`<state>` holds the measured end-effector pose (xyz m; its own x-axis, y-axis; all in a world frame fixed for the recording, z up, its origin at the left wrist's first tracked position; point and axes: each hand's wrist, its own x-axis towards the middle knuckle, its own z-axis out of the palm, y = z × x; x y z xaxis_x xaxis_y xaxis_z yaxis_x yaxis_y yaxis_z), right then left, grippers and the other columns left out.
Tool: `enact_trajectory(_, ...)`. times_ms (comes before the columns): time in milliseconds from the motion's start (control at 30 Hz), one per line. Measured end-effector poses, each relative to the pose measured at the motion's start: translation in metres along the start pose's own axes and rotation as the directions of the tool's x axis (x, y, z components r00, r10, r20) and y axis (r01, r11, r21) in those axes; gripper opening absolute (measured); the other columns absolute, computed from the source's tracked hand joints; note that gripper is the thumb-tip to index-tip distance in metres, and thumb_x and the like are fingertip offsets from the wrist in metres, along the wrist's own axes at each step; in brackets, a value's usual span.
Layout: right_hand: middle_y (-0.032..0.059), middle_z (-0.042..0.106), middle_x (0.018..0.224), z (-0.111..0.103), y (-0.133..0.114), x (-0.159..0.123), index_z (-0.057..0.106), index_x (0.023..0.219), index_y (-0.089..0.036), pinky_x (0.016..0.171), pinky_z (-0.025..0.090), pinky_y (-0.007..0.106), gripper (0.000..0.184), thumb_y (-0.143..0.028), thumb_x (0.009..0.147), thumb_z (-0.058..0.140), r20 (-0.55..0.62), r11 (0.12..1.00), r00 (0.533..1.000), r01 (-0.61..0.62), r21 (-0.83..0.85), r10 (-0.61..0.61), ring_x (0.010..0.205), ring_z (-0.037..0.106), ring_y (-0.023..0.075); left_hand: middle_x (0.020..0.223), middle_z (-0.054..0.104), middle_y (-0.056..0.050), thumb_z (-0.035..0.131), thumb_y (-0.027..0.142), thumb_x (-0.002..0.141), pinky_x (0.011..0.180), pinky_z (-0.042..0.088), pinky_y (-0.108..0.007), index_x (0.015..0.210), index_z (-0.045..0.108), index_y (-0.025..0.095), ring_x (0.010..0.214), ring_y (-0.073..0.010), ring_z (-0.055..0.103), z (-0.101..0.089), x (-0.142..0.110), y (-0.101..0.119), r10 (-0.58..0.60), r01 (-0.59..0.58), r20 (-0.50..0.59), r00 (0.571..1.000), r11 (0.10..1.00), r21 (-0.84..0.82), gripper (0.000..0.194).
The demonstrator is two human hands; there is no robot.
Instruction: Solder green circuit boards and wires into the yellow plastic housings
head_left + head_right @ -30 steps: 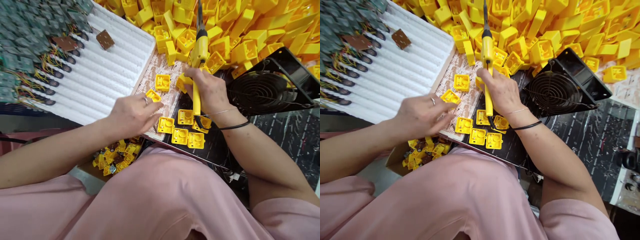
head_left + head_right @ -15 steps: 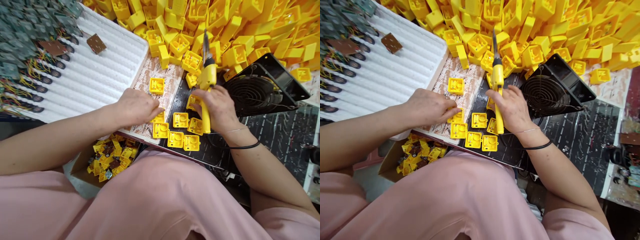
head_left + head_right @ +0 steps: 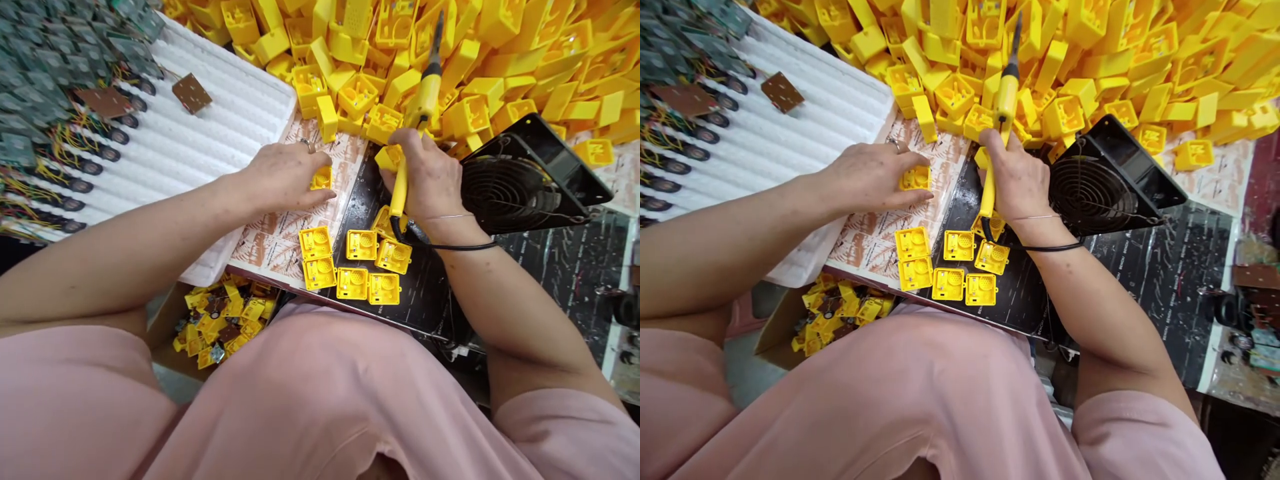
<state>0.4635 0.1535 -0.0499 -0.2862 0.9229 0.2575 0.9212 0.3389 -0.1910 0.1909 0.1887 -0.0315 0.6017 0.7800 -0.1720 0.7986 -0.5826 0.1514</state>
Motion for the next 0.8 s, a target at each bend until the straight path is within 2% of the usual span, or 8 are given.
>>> enact_trajectory(100, 0.0084, 0.076, 0.114, -0.01, -0.005, -0.013, 0.059, 0.138, -0.025, 0.073, 0.053, 0.036, 0.042, -0.043, 0.101, 0.068, 0.031, 0.997, 0.997, -0.069, 0.026, 0.068, 0.089, 0.074, 0.0261, 0.124, 0.073, -0.011, 0.049, 0.07, 0.1, 0.108, 0.056, -0.05, 0.146, 0.064, 0.022, 0.125, -0.0391, 0.072, -0.003, -0.005, 0.007, 0.063, -0.063, -0.001, 0.998, 0.997, -0.038, 0.069)
enact_trajectory(233, 0.0063, 0.075, 0.112, -0.021, -0.018, -0.024, 0.058, 0.137, -0.028, 0.079, 0.057, 0.039, 0.048, -0.053, 0.098, 0.073, 0.062, 0.992, 0.998, -0.022, 0.126, 0.015, 0.099, 0.075, 0.0293, 0.126, 0.074, -0.014, 0.05, 0.067, 0.099, 0.109, 0.056, -0.051, 0.15, 0.062, 0.019, 0.126, -0.0395, 0.072, -0.005, -0.007, 0.015, 0.087, -0.086, 0.037, 0.996, 0.996, -0.033, 0.071)
enact_trajectory(400, 0.0091, 0.074, 0.131, -0.02, -0.025, -0.022, 0.055, 0.142, -0.026, 0.096, 0.061, 0.042, 0.047, -0.037, 0.099, 0.071, 0.103, 0.975, 0.988, 0.092, 0.205, -0.115, 0.118, 0.073, 0.0295, 0.114, 0.078, -0.011, 0.043, 0.045, 0.1, 0.106, 0.058, -0.047, 0.141, 0.071, 0.018, 0.118, -0.0339, 0.076, -0.003, -0.009, 0.013, 0.09, -0.09, 0.053, 0.995, 0.996, -0.011, 0.056)
enact_trajectory(467, 0.0097, 0.074, 0.131, -0.019, -0.031, -0.02, 0.054, 0.143, -0.025, 0.093, 0.062, 0.041, 0.046, -0.029, 0.099, 0.067, 0.139, 0.972, 0.981, 0.107, 0.209, -0.138, 0.117, 0.074, 0.0285, 0.113, 0.079, -0.011, 0.042, 0.042, 0.101, 0.105, 0.058, -0.046, 0.14, 0.072, 0.018, 0.117, -0.0331, 0.076, -0.007, -0.01, 0.015, 0.072, -0.072, 0.058, 0.996, 0.997, -0.002, 0.055)
enact_trajectory(533, 0.0105, 0.075, 0.127, -0.017, -0.038, -0.019, 0.055, 0.14, -0.024, 0.089, 0.062, 0.04, 0.04, -0.026, 0.101, 0.062, 0.148, 0.985, 0.983, 0.088, 0.15, -0.11, 0.115, 0.074, 0.0291, 0.115, 0.079, -0.013, 0.042, 0.04, 0.101, 0.105, 0.058, -0.047, 0.142, 0.071, 0.016, 0.117, -0.0332, 0.075, -0.013, -0.011, 0.019, 0.047, -0.048, 0.083, 0.995, 0.999, 0.016, 0.056)
enact_trajectory(633, 0.0106, 0.074, 0.129, -0.017, -0.045, -0.019, 0.056, 0.139, -0.025, 0.086, 0.062, 0.039, 0.034, -0.03, 0.106, 0.059, 0.139, 0.99, 0.985, 0.09, 0.107, -0.105, 0.113, 0.075, 0.028, 0.116, 0.08, -0.015, 0.041, 0.036, 0.101, 0.104, 0.058, -0.048, 0.143, 0.071, 0.014, 0.117, -0.0334, 0.074, -0.017, -0.012, 0.021, 0.036, -0.04, 0.12, 0.992, 0.999, 0.035, 0.056)
enact_trajectory(700, 0.0096, 0.074, 0.131, -0.018, -0.046, -0.019, 0.055, 0.142, -0.026, 0.085, 0.061, 0.037, 0.033, -0.031, 0.109, 0.055, 0.136, 0.99, 0.985, 0.095, 0.1, -0.109, 0.11, 0.075, 0.0263, 0.111, 0.08, -0.013, 0.042, 0.037, 0.1, 0.102, 0.059, -0.048, 0.14, 0.073, 0.016, 0.113, -0.0325, 0.076, -0.014, -0.012, 0.019, 0.062, -0.065, 0.101, 0.993, 0.998, 0.025, 0.054)
enact_trajectory(800, 0.0085, 0.075, 0.129, -0.016, -0.044, -0.018, 0.057, 0.144, -0.027, 0.083, 0.061, 0.037, 0.038, -0.02, 0.109, 0.045, 0.162, 0.992, 0.979, 0.111, 0.063, -0.12, 0.109, 0.076, 0.0256, 0.105, 0.08, -0.007, 0.044, 0.039, 0.099, 0.099, 0.059, -0.043, 0.133, 0.076, 0.021, 0.108, -0.0295, 0.077, -0.006, -0.012, 0.013, 0.116, -0.116, 0.021, 0.993, 0.993, -0.002, 0.05)
